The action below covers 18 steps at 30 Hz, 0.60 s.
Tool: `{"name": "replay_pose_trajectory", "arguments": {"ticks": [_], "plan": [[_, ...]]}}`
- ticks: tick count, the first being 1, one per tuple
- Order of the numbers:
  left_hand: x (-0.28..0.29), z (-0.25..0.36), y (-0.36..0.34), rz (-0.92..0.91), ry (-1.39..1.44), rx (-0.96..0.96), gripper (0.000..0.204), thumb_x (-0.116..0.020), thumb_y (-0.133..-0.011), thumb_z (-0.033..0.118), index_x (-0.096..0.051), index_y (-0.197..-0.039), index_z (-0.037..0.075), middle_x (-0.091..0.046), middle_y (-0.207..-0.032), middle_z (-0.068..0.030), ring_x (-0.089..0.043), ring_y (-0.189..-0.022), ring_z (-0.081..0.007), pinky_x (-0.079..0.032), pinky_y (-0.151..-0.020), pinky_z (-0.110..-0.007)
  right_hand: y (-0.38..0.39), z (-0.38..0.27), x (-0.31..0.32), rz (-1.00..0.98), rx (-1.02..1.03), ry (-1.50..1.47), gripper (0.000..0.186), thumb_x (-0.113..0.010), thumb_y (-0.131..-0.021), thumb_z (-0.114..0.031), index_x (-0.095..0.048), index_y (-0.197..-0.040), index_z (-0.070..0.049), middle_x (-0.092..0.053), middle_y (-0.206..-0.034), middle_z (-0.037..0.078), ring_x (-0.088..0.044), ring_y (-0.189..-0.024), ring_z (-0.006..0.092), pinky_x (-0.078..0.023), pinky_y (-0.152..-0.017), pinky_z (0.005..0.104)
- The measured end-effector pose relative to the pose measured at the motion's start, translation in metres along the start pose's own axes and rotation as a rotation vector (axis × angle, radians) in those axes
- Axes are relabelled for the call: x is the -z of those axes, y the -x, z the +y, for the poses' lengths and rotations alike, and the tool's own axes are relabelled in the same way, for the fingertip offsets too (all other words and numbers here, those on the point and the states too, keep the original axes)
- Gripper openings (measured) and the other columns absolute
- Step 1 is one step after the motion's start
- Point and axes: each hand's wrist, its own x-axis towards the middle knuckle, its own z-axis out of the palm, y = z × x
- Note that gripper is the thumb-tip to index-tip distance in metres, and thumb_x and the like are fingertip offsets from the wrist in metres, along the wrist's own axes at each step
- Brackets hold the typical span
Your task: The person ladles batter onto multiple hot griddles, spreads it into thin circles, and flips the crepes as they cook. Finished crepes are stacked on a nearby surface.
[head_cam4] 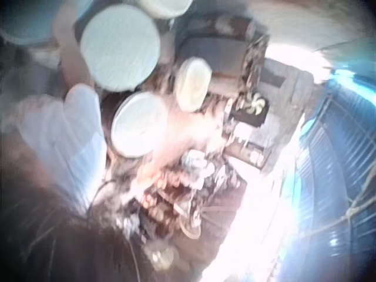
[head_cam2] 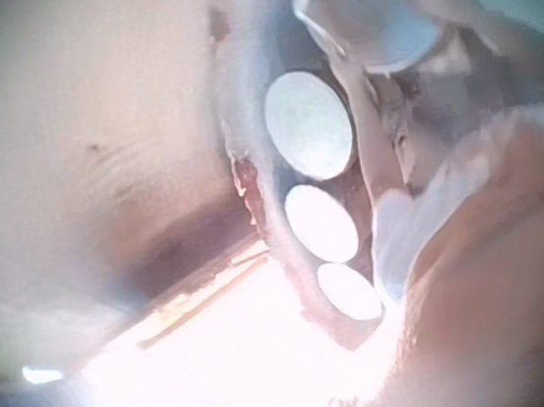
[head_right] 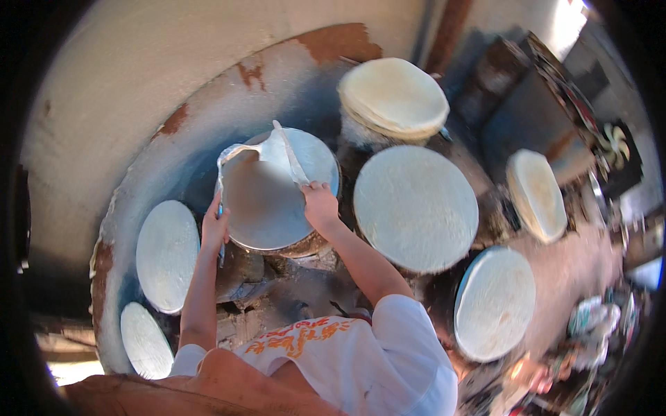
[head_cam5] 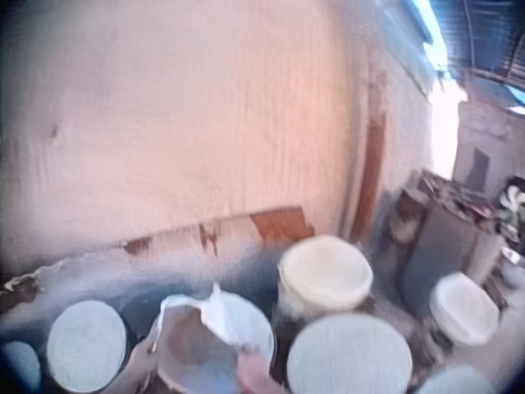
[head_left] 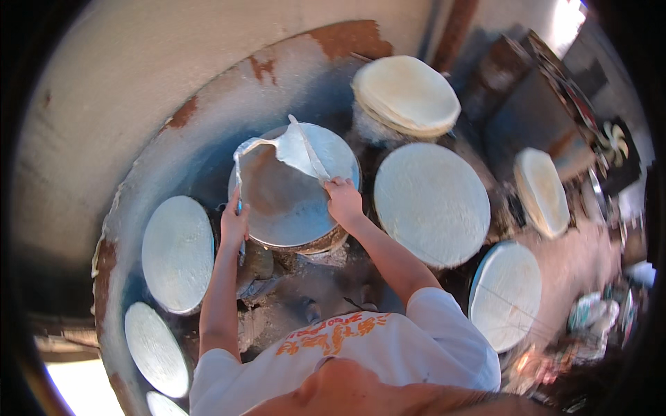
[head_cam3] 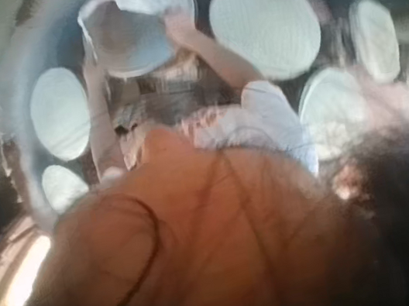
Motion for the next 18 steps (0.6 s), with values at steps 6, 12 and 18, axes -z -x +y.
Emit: {"name": "replay_pose_trajectory", "arguments": {"ticks": [6,12,18], "plan": [[-0.002,0.024,0.038,0.104,0.129,0.115,0.053,-0.046,-0.092,0.006,-0.034,-0.143,0.017,-0.042,-0.054,0.0019,-0.036,-0.035,-0.0073,-0.031,-0.032,-0.025,-0.041,-0.020,-0.021,-0.172,0.192,-0.059,0.034,-0.057,-0.070,0.000,-0.062,-0.103,-0.006,-0.057,-0.103,0.012,-0.053,-0.095,0.0331,-0.049,-0.080,0.0419],[-0.012,0.019,0.081,0.190,0.093,0.168,0.056,-0.049,-0.090,0.004,-0.035,-0.142,0.019,-0.043,-0.057,0.0004,-0.035,-0.036,-0.0073,-0.031,-0.033,-0.026,-0.046,0.001,0.010,-0.190,0.313,-0.223,0.035,-0.059,-0.067,-0.001,-0.069,-0.098,-0.014,-0.063,-0.096,0.004,-0.054,-0.091,0.0313,-0.049,-0.078,0.0376],[-0.044,0.034,0.081,0.197,0.158,0.183,0.056,-0.048,-0.091,0.004,-0.033,-0.143,0.019,-0.040,-0.052,0.0022,-0.036,-0.036,-0.0071,-0.031,-0.032,-0.025,-0.090,0.099,0.024,-0.091,0.331,-0.166,0.033,-0.060,-0.069,-0.001,-0.069,-0.099,-0.012,-0.064,-0.099,0.004,-0.054,-0.093,0.0296,-0.047,-0.082,0.0364]]}}
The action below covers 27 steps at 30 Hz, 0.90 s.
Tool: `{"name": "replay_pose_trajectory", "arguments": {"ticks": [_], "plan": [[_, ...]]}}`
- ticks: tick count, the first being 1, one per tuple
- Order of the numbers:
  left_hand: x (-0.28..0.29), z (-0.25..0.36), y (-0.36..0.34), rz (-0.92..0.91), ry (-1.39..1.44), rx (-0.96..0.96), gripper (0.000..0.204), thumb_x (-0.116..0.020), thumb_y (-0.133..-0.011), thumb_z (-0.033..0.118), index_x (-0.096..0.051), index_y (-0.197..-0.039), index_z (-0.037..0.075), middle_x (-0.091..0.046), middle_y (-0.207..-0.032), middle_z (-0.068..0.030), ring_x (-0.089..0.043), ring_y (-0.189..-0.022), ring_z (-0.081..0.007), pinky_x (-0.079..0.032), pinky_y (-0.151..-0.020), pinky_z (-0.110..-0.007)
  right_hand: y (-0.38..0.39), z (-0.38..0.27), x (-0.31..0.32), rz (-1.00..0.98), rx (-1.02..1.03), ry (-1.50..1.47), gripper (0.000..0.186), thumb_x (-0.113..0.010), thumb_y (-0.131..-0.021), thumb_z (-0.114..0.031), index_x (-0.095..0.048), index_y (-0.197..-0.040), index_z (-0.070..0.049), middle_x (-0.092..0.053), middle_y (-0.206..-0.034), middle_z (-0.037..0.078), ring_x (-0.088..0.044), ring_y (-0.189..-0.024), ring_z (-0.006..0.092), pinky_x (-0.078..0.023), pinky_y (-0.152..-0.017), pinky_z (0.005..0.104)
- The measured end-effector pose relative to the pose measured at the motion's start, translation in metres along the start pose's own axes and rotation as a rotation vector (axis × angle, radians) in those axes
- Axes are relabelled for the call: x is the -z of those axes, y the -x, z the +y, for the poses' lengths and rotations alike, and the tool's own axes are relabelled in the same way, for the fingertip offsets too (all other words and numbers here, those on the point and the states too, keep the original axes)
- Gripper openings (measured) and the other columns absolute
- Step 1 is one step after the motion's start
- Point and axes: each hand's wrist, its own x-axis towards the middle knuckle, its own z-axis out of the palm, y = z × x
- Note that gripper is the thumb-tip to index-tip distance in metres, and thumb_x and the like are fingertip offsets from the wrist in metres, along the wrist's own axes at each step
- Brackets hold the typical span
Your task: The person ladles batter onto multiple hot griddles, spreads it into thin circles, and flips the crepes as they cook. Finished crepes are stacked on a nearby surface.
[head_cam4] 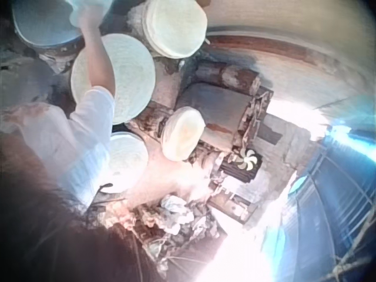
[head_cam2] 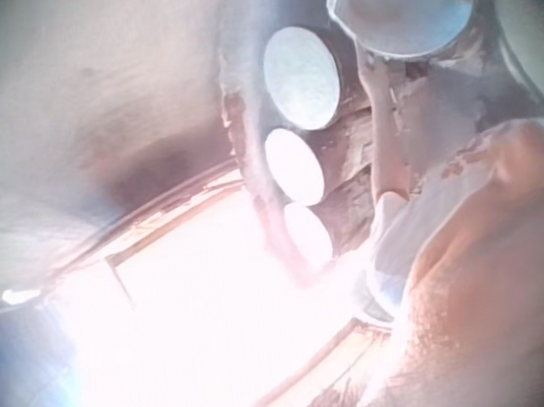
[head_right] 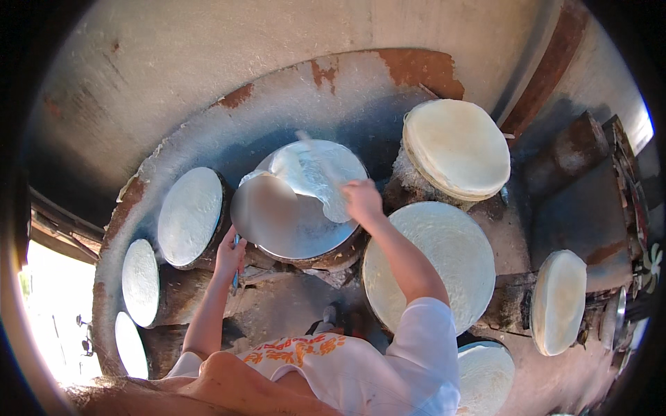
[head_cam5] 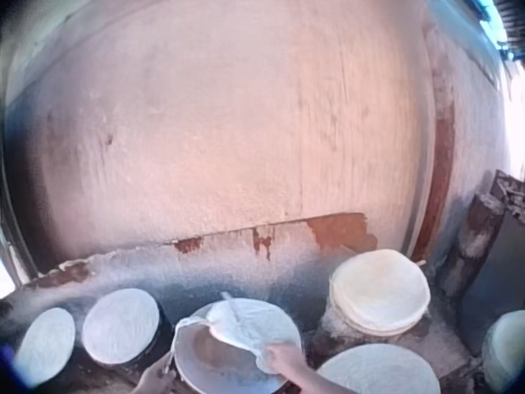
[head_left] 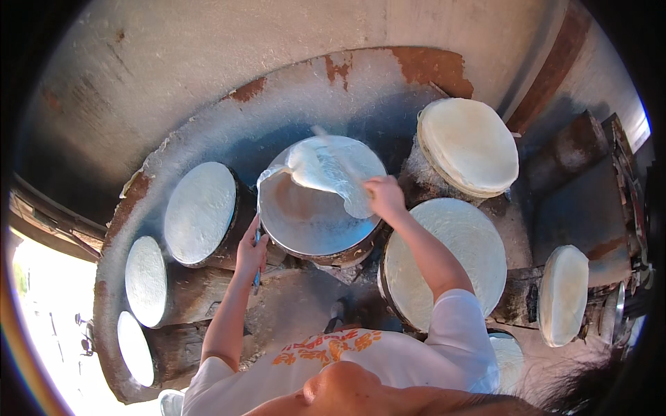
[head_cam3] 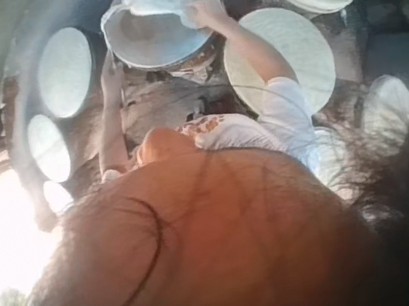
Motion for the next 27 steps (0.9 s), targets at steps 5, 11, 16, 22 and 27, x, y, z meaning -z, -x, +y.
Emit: {"name": "replay_pose_trajectory", "arguments": {"ticks": [5,11,16,22,27], "plan": [[0.011,0.004,0.020,0.010,0.058,0.076,0.055,-0.049,-0.093,0.006,-0.032,-0.143,0.019,-0.041,-0.052,0.0024,-0.035,-0.035,-0.0064,-0.031,-0.031,-0.024,-0.005,-0.054,-0.042,-0.171,0.126,-0.185,0.032,-0.062,-0.066,-0.002,-0.069,-0.097,-0.008,-0.063,-0.097,0.008,-0.054,-0.096,0.0302,-0.045,-0.085,0.0379],[0.022,0.001,0.065,0.026,-0.126,0.151,0.057,-0.050,-0.092,0.007,-0.032,-0.144,0.021,-0.037,-0.053,0.0043,-0.034,-0.038,-0.0059,-0.030,-0.034,-0.023,-0.026,-0.002,-0.002,-0.144,0.182,-0.295,0.034,-0.062,-0.064,-0.001,-0.070,-0.097,-0.008,-0.065,-0.099,0.009,-0.057,-0.095,0.0293,-0.044,-0.086,0.0390],[0.007,-0.024,0.067,-0.007,-0.088,0.251,0.057,-0.052,-0.090,0.007,-0.035,-0.142,0.023,-0.041,-0.054,0.0037,-0.036,-0.038,-0.0072,-0.033,-0.036,-0.024,-0.051,-0.012,-0.025,-0.271,0.340,-0.340,0.034,-0.062,-0.063,0.000,-0.071,-0.095,-0.007,-0.066,-0.100,0.010,-0.058,-0.094,0.0290,-0.045,-0.086,0.0372],[0.011,-0.033,0.100,-0.086,-0.230,0.241,0.059,-0.052,-0.089,0.007,-0.034,-0.143,0.022,-0.042,-0.056,0.0029,-0.039,-0.039,-0.0069,-0.035,-0.037,-0.024,-0.043,0.021,-0.006,-0.396,0.324,-0.565,0.030,-0.062,-0.063,-0.002,-0.069,-0.091,-0.004,-0.067,-0.096,0.009,-0.060,-0.092,0.0257,-0.048,-0.081,0.0353],[0.013,-0.036,0.110,-0.108,-0.103,0.317,0.065,-0.054,-0.087,0.003,-0.031,-0.144,0.021,-0.043,-0.060,0.0028,-0.039,-0.041,-0.0067,-0.035,-0.038,-0.024,-0.050,-0.006,-0.017,-0.410,0.412,-0.473,0.032,-0.063,-0.061,0.000,-0.070,-0.092,-0.006,-0.067,-0.100,0.008,-0.061,-0.086,0.0250,-0.049,-0.074,0.0348]]}}
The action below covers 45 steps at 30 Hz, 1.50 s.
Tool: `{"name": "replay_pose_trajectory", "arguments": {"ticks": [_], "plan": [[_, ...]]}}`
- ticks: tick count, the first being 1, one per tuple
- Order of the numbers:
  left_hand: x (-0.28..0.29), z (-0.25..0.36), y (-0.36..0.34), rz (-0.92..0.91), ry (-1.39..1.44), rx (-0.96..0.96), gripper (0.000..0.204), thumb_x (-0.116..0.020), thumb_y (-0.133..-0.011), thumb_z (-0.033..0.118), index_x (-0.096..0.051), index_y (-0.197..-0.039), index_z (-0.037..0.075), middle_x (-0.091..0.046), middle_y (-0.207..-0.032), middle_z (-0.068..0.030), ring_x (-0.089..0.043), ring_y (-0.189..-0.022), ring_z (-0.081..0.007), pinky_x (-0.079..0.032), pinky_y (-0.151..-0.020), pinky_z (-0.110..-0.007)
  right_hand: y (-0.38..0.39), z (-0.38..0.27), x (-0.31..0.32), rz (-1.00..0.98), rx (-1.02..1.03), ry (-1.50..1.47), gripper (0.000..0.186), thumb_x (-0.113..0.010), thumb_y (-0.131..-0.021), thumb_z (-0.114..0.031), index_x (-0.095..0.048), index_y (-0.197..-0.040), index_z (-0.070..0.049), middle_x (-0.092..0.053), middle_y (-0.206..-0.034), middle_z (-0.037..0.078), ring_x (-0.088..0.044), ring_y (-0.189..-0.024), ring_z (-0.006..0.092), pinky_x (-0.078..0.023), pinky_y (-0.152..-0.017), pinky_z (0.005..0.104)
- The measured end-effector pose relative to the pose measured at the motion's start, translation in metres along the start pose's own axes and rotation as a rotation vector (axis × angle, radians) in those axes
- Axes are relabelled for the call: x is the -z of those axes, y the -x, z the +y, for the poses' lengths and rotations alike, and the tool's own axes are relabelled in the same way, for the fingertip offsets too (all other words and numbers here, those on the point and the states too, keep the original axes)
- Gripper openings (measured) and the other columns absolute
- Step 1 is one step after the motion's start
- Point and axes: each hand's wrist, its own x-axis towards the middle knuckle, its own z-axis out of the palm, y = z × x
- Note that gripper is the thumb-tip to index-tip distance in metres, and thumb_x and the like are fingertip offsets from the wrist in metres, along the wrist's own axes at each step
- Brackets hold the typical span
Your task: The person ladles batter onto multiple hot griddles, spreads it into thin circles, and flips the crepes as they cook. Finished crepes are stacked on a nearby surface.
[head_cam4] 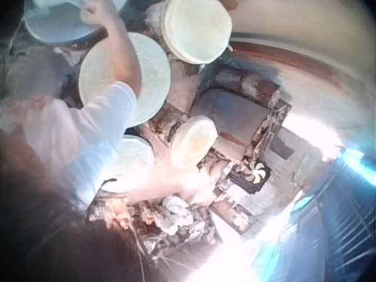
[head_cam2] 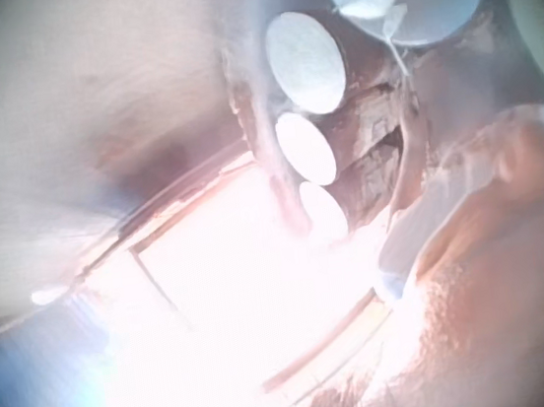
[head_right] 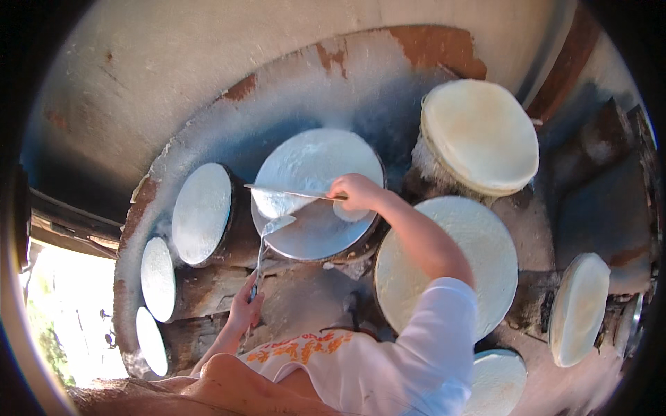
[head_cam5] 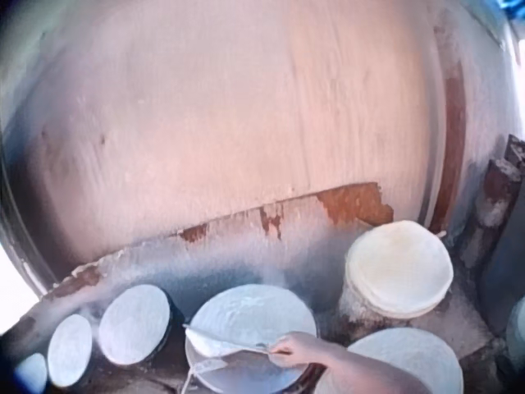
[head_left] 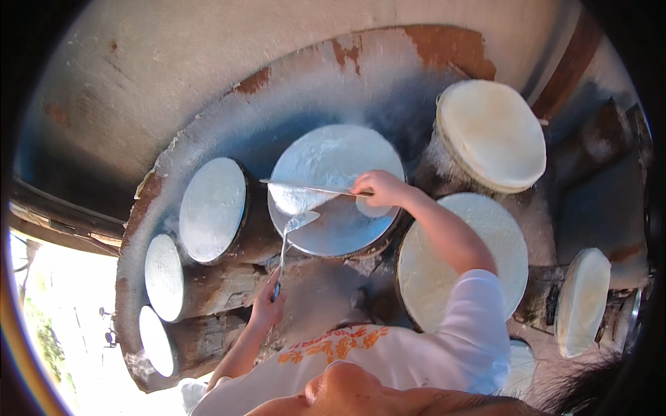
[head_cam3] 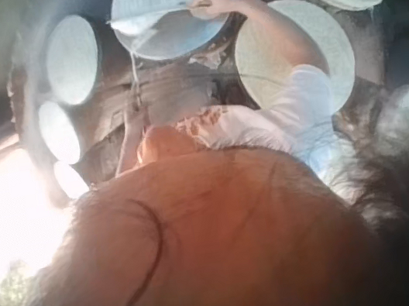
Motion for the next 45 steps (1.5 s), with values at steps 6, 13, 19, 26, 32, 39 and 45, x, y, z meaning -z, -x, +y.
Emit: {"name": "replay_pose_trajectory", "arguments": {"ticks": [6,13,19,26,32,39,45], "plan": [[0.003,0.026,0.010,0.060,0.045,-0.002,0.064,-0.053,-0.088,0.004,-0.027,-0.145,0.017,-0.042,-0.053,0.0034,-0.040,-0.037,-0.0070,-0.033,-0.034,-0.022,0.033,0.017,0.025,-0.037,-0.186,-0.047,0.041,-0.064,-0.060,0.000,-0.070,-0.099,-0.009,-0.068,-0.098,0.004,-0.061,-0.077,0.0212,-0.049,-0.067,0.0333],[0.020,0.026,0.024,0.061,0.158,-0.032,0.063,-0.049,-0.090,0.003,-0.024,-0.146,0.019,-0.043,-0.051,0.0016,-0.039,-0.035,-0.0082,-0.032,-0.032,-0.024,0.109,-0.014,0.050,-0.104,-0.266,-0.254,0.039,-0.062,-0.060,0.003,-0.070,-0.097,-0.006,-0.066,-0.095,0.010,-0.061,-0.079,0.0209,-0.048,-0.066,0.0322],[-0.007,0.023,-0.011,-0.068,0.393,-0.019,0.062,-0.048,-0.092,0.005,-0.024,-0.146,0.024,-0.034,-0.054,0.0037,-0.034,-0.037,-0.0074,-0.031,-0.033,-0.025,0.115,-0.021,-0.007,0.141,-0.055,0.102,0.035,-0.064,-0.060,0.003,-0.069,-0.094,-0.006,-0.064,-0.101,0.011,-0.060,-0.093,0.0278,-0.048,-0.080,0.0369],[-0.003,0.050,-0.025,-0.160,0.367,-0.092,0.062,-0.049,-0.092,0.006,-0.024,-0.145,0.025,-0.034,-0.057,0.0039,-0.033,-0.041,-0.0060,-0.028,-0.035,-0.022,0.147,-0.065,-0.025,0.297,-0.143,0.132,0.035,-0.064,-0.064,0.001,-0.068,-0.097,-0.009,-0.064,-0.102,0.005,-0.057,-0.093,0.0261,-0.046,-0.084,0.0358],[0.099,0.084,0.006,-0.561,0.776,-0.160,0.052,-0.042,-0.097,0.011,-0.029,-0.143,0.031,-0.032,-0.056,0.0029,-0.028,-0.034,-0.0046,-0.022,-0.028,-0.019,0.212,-0.152,-0.100,0.497,-0.532,0.080,0.021,-0.067,-0.075,0.001,-0.067,-0.093,-0.010,-0.064,-0.097,0.007,-0.060,-0.091,0.0211,-0.049,-0.078,0.0316],[0.119,0.076,-0.022,-0.735,0.908,-0.129,0.050,-0.038,-0.099,0.013,-0.025,-0.142,0.034,-0.033,-0.059,0.0026,-0.029,-0.035,-0.0030,-0.025,-0.029,-0.017,-0.060,-0.184,-0.303,0.892,-0.633,-1.312,0.029,-0.055,-0.092,-0.020,-0.040,-0.115,-0.011,-0.056,-0.076,0.004,-0.050,-0.054,0.0092,-0.037,-0.042,0.0247],[0.157,0.069,0.001,-0.629,0.894,-0.127,0.046,-0.038,-0.099,0.014,-0.030,-0.140,0.032,-0.035,-0.061,0.0034,-0.030,-0.037,-0.0022,-0.027,-0.030,-0.017,-0.036,-0.234,-0.337,1.221,-0.719,-1.266,0.028,-0.051,-0.096,-0.021,-0.038,-0.119,-0.013,-0.040,-0.063,-0.002,-0.033,-0.044,0.0065,-0.028,-0.037,0.0246]]}}
